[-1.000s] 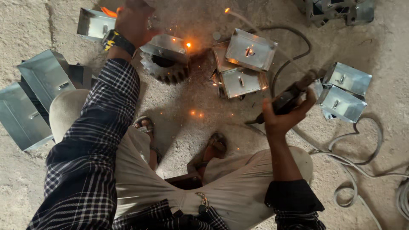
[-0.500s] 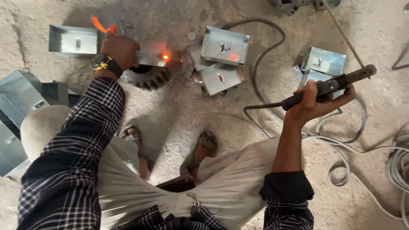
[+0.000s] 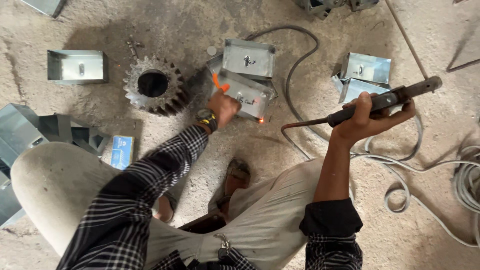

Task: The person sits on the floor and uses a welding torch to join seams on small rectangular metal boxes. They hold the boxes with one hand and apply the welding rod with the other, creating bright sparks and molten metal at the joints. The person repeatedly repositions the boxes to weld different edges.

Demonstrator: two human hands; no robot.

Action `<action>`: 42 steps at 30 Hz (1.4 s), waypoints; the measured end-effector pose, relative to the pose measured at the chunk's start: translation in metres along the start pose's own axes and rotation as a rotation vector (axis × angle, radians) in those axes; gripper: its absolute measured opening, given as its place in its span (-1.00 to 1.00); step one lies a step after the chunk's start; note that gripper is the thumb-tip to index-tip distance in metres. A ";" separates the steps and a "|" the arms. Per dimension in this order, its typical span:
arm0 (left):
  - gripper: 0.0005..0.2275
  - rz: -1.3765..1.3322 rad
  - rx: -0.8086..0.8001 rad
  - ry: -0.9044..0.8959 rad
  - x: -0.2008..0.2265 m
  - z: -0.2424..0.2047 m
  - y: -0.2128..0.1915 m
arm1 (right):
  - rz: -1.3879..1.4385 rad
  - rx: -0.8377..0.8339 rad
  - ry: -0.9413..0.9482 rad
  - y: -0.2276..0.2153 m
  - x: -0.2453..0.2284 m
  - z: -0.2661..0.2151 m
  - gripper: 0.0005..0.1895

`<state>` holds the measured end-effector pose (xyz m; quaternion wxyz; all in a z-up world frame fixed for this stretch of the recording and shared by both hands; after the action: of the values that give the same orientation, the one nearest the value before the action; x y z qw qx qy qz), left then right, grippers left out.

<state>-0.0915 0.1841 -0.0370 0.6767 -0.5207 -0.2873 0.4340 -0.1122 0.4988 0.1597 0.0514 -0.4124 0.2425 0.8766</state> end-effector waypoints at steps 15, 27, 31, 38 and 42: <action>-0.84 0.014 -0.034 -0.047 -0.002 0.004 0.046 | -0.070 0.003 -0.007 -0.014 0.020 0.003 -0.26; -0.74 0.023 0.397 -1.133 -0.303 -0.189 0.052 | 0.119 -0.305 0.256 0.018 0.022 -0.048 -0.20; -0.62 0.050 0.006 -1.316 -0.344 -0.272 0.114 | 0.008 -0.397 0.280 0.024 0.028 -0.058 -0.26; -0.26 0.060 -0.218 -1.379 -0.359 -0.303 0.136 | -0.159 -0.492 0.330 0.039 0.044 -0.069 -0.34; -0.40 -0.071 -0.564 -1.389 -0.339 -0.304 0.136 | -0.199 -0.496 0.371 0.048 0.041 -0.076 -0.35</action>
<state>-0.0302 -0.2437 -0.2339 0.1941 -0.2712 -0.7653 0.5505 -0.1003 0.4163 0.1062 -0.0104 -0.5866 -0.0149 0.8097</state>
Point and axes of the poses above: each hand's wrist, its own z-axis towards the middle knuckle, its own y-axis out of the palm, x = y × z, the point moved 8 cm from there along z, towards the middle knuckle, and after that the axes turned 8 degrees about z, right-handed, at the moved point
